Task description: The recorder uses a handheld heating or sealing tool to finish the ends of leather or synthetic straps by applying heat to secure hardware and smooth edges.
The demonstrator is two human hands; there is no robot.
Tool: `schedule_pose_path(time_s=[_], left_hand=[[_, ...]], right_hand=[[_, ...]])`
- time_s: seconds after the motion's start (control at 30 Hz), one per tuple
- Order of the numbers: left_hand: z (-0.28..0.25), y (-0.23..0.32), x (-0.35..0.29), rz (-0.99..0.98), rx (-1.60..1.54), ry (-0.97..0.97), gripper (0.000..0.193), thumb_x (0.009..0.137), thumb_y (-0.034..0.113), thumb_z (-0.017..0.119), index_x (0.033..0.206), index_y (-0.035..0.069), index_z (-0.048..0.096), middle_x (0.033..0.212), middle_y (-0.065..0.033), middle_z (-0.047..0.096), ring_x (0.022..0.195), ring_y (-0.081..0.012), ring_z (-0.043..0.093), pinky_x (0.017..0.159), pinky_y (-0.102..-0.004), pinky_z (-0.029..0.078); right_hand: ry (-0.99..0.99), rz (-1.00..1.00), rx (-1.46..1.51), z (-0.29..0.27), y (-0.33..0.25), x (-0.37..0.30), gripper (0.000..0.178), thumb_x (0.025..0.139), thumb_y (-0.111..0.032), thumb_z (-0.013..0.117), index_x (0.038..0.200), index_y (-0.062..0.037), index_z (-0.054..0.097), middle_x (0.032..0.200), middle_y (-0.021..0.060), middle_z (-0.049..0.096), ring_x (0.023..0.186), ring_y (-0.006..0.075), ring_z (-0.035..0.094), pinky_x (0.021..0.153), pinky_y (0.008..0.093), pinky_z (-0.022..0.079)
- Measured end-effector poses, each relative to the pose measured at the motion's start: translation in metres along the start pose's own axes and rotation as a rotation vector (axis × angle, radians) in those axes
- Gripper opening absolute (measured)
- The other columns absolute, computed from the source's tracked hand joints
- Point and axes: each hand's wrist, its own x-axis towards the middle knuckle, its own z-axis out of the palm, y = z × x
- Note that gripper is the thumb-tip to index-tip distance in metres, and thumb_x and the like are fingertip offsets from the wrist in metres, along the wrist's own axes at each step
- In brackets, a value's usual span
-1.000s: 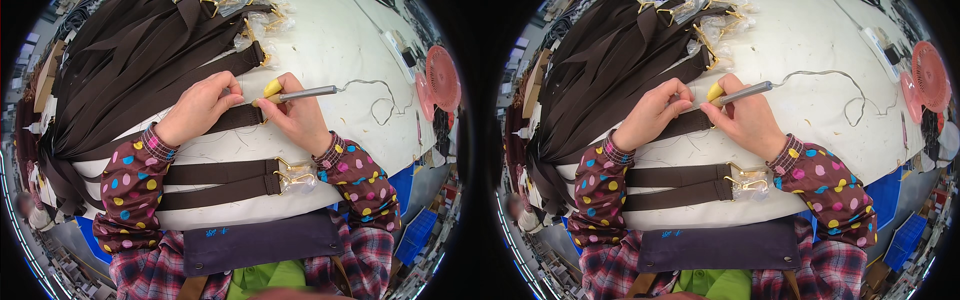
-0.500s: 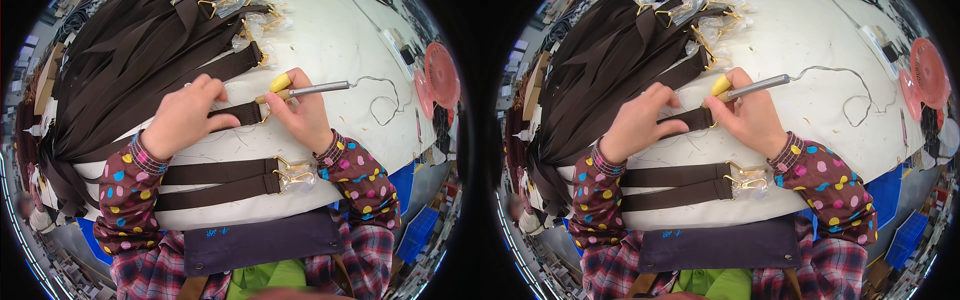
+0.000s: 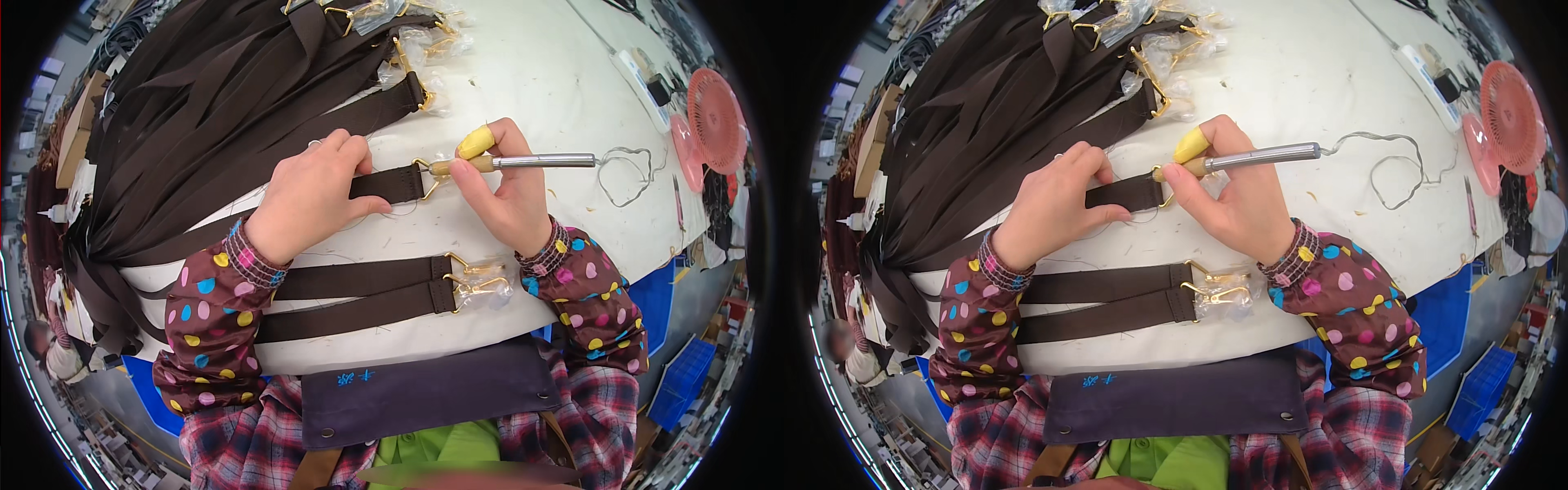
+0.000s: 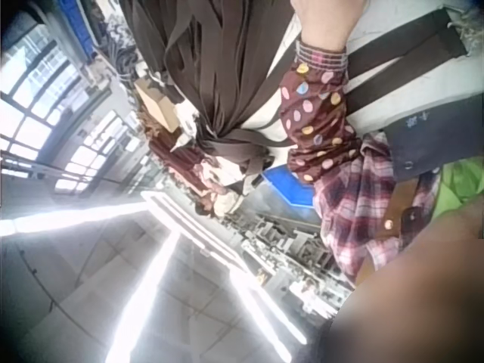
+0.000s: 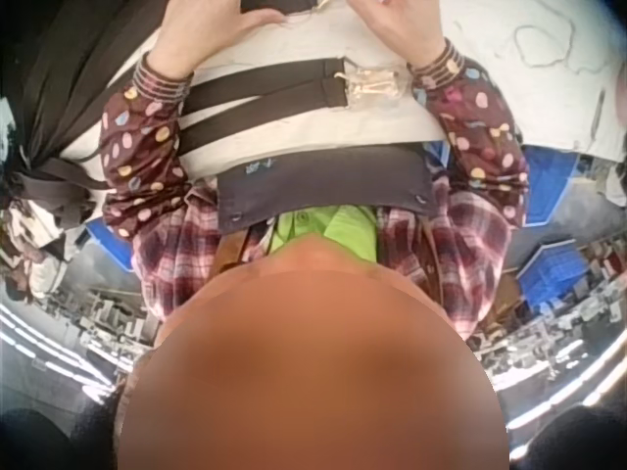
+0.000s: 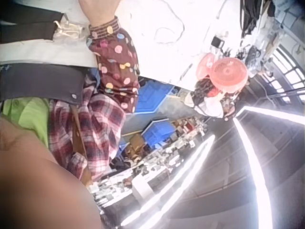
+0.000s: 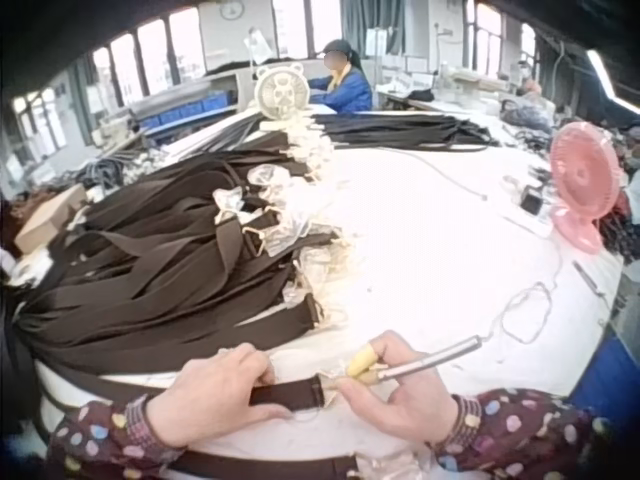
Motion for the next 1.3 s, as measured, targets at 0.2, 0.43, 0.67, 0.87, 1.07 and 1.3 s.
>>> schedule_pose_path(time_s=[0.2,0.43,0.67,0.87,1.07,1.3], left_hand=[[-0.004,0.021,-0.003,0.047,0.24,-0.003,0.033,0.075,0.022,0.074,0.093,0.008,0.05,0.085,-0.0076,0.055,0.072,-0.025,0.06,0.06,-0.0361,0.049],[0.004,0.013,0.001,-0.037,-0.257,-0.078,0.037,0.072,0.013,0.076,0.1,0.008,0.051,0.087,-0.0065,0.055,0.068,-0.0203,0.058,0.059,-0.0302,0.048],[0.011,-0.002,0.005,0.087,-0.374,-0.108,0.024,0.074,0.008,0.074,0.089,0.005,0.056,0.08,-0.0057,0.053,0.062,-0.0171,0.052,0.058,-0.029,0.044],[-0.003,-0.001,0.011,-0.04,-0.565,-0.265,0.016,0.081,0.01,0.069,0.082,0.003,0.054,0.072,-0.0064,0.056,0.063,-0.0173,0.056,0.057,-0.0307,0.044],[-0.001,-0.006,0.009,-0.15,-0.734,-0.32,0.017,0.085,0.011,0.066,0.081,0.002,0.052,0.06,-0.0038,0.054,0.05,-0.0106,0.051,0.049,-0.027,0.041],[0.0,-0.007,0.009,-0.138,-0.764,-0.309,0.018,0.087,0.013,0.065,0.081,0.002,0.051,0.059,-0.0028,0.054,0.05,-0.0096,0.052,0.049,-0.026,0.041]], right_hand=[[0.035,-0.192,-0.048,-0.004,0.0,-0.004,0.02,0.083,-0.001,0.062,0.094,-0.0038,0.046,0.086,0.0045,0.055,0.079,0.0089,0.05,0.076,0.0252,0.041],[0.03,-0.046,-0.002,0.009,0.007,-0.002,0.019,0.078,-0.005,0.067,0.086,-0.0012,0.05,0.076,0.0074,0.056,0.065,0.0136,0.055,0.061,0.0248,0.043],[-0.022,0.005,0.04,0.016,0.011,-0.004,0.02,0.077,-0.009,0.068,0.084,-0.0028,0.049,0.065,0.005,0.056,0.057,0.0132,0.051,0.053,0.0263,0.042],[-0.033,0.024,0.003,0.018,0.015,-0.004,0.021,0.076,-0.011,0.068,0.082,-0.0035,0.049,0.064,0.0048,0.055,0.056,0.014,0.05,0.051,0.0266,0.04],[-0.043,0.0,-0.057,0.019,0.014,-0.003,0.022,0.076,-0.012,0.069,0.083,-0.004,0.049,0.065,0.0057,0.055,0.057,0.0161,0.051,0.051,0.0283,0.04],[-0.044,-0.019,-0.134,0.019,0.013,-0.004,0.023,0.076,-0.014,0.069,0.084,-0.0047,0.049,0.069,0.006,0.056,0.061,0.0183,0.051,0.053,0.0308,0.042]])
